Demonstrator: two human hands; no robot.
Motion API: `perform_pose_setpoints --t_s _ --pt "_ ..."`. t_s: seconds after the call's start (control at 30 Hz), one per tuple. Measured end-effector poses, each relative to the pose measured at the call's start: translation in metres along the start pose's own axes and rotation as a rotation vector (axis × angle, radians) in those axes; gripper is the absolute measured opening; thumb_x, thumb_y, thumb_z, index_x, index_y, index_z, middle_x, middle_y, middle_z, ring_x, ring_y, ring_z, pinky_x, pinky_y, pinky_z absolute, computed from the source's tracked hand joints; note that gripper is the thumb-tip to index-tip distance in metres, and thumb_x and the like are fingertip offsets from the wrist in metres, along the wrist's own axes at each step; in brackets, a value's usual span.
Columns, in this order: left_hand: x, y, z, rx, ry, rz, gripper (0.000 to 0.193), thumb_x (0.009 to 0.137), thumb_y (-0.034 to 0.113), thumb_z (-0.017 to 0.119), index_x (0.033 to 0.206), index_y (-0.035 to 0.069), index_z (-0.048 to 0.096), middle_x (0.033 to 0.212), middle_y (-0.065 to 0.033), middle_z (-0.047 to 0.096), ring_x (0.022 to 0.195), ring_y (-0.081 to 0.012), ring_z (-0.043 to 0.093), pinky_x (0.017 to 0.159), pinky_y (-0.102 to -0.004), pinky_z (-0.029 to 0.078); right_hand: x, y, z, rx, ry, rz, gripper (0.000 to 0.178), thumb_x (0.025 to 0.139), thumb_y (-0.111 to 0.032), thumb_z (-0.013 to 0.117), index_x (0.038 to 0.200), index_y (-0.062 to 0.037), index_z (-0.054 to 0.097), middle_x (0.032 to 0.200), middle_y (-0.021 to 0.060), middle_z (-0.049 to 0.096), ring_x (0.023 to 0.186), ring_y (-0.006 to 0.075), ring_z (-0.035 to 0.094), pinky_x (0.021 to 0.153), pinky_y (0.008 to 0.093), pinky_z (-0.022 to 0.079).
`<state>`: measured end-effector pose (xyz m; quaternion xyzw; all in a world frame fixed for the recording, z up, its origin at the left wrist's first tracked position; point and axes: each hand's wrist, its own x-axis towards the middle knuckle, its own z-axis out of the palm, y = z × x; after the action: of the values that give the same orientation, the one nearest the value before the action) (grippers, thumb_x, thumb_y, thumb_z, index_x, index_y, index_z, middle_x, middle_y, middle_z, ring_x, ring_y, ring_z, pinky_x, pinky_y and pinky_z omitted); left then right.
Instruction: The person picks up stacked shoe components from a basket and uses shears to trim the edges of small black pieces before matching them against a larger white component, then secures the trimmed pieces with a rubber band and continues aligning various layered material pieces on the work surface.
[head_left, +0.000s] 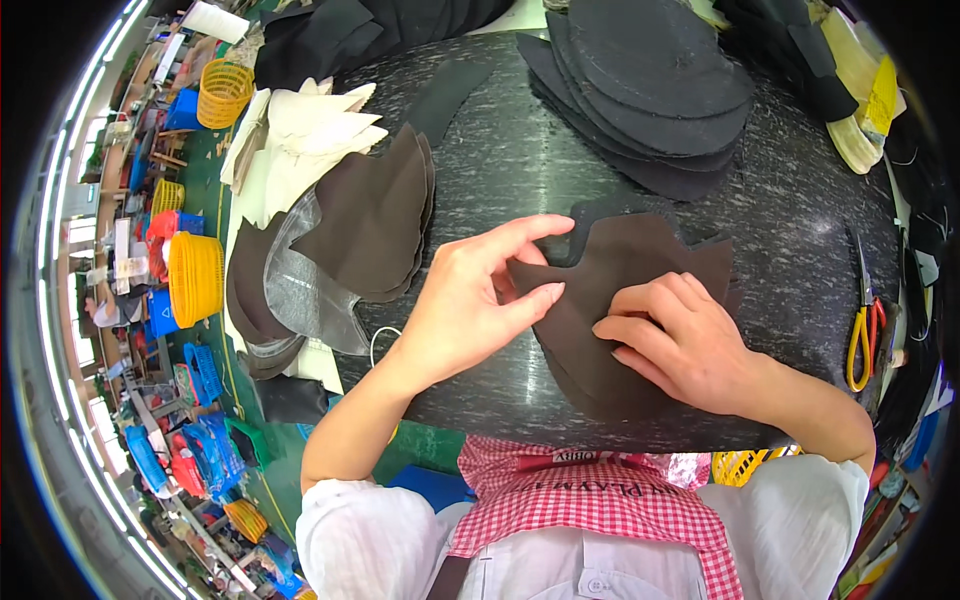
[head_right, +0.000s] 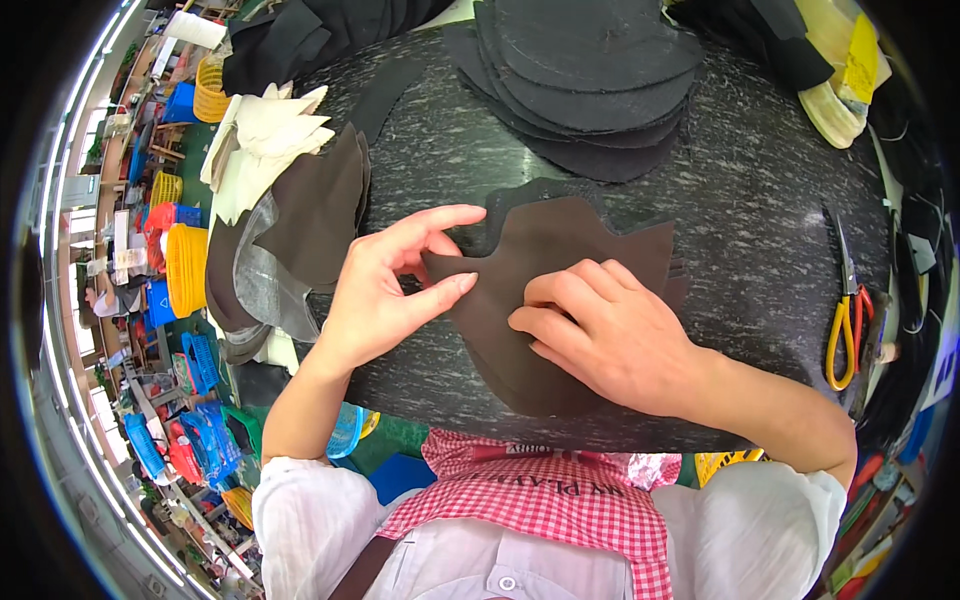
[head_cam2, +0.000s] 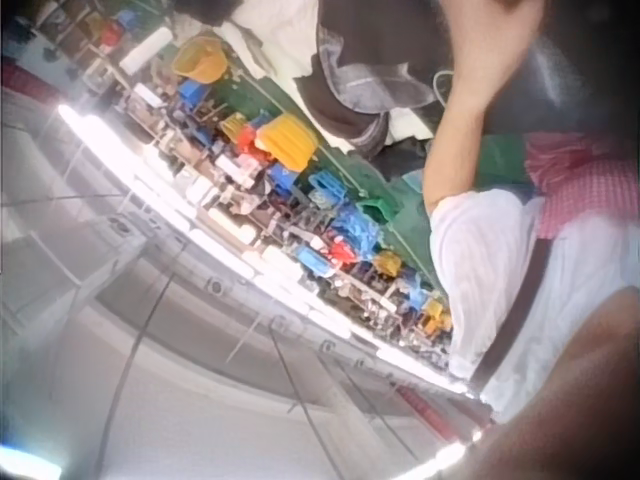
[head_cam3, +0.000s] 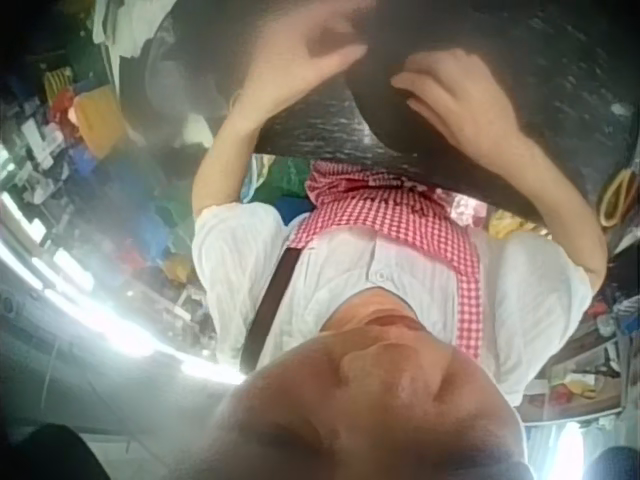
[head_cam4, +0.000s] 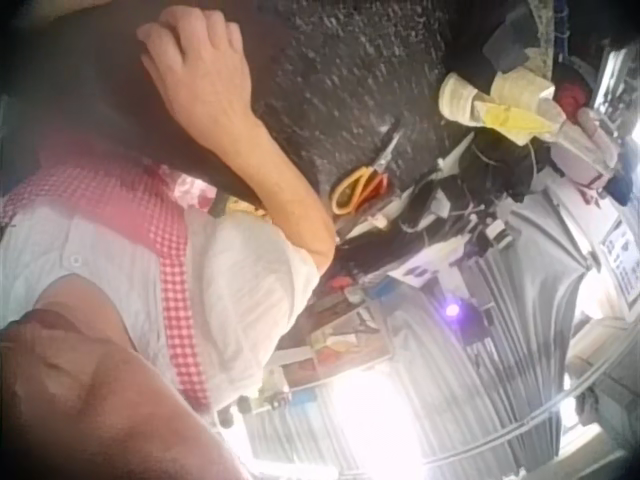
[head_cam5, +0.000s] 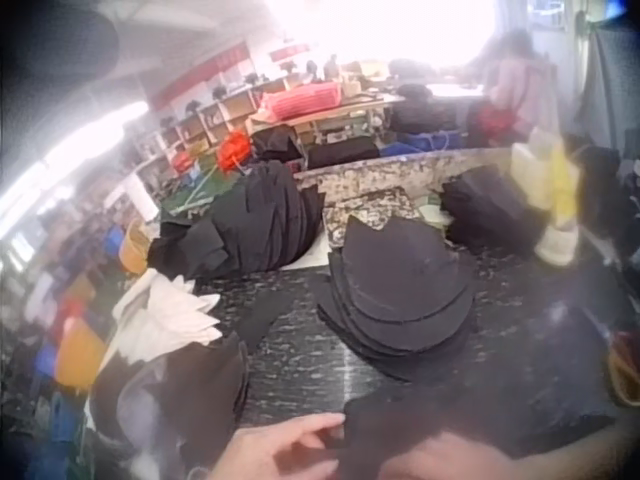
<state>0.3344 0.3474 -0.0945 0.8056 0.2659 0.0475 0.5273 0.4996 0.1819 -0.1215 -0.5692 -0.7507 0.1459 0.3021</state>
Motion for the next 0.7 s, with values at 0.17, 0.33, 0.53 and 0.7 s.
perform_pose_setpoints --t_s 0.17,0.33,0.53,0.7 --pt "-0.002 0.001 0.010 0.213 0.110 0.216 0.049 0.074 -0.001 0.066 0.121 0.009 0.057 0.076 -0.0018 0.058 0.055 -0.0059 0.051 0.049 -0.0204 0.043 0.006 -0.007 -0.006 -0.194 -0.197 -0.039 0.047 0.079 -0.026 0.062 0.123 -0.0118 0.052 0.132 0.0033 0.046 0.120 0.0193 0.044 0.098 0.0351 0.034" --pt "-0.002 -0.007 0.000 0.305 0.122 0.211 0.053 0.075 -0.003 0.063 0.125 0.009 0.053 0.077 -0.0036 0.055 0.057 -0.0092 0.052 0.051 -0.0238 0.045 0.007 -0.013 -0.011 -0.189 -0.317 -0.026 0.062 0.079 -0.039 0.060 0.132 -0.0110 0.044 0.143 0.0042 0.035 0.133 0.0203 0.032 0.106 0.0375 0.026" --pt "-0.032 -0.003 0.027 0.370 0.104 0.631 0.058 0.075 -0.001 0.063 0.129 -0.005 0.040 0.117 -0.0204 0.055 0.106 -0.0343 0.056 0.088 -0.0386 0.047 0.002 -0.003 -0.010 -0.048 -0.230 -0.039 0.072 0.071 -0.045 0.067 0.128 -0.0062 0.046 0.138 0.0115 0.040 0.129 0.0249 0.037 0.105 0.0403 0.029" --pt "-0.036 -0.009 0.025 0.329 -0.077 0.642 0.063 0.071 0.009 0.070 0.127 -0.005 0.044 0.128 -0.0217 0.048 0.116 -0.0351 0.050 0.096 -0.0427 0.042 -0.026 0.001 -0.027 0.022 -0.021 -0.161 0.052 0.064 -0.025 0.075 0.107 -0.0030 0.058 0.115 0.0115 0.054 0.107 0.0264 0.055 0.091 0.0411 0.044"
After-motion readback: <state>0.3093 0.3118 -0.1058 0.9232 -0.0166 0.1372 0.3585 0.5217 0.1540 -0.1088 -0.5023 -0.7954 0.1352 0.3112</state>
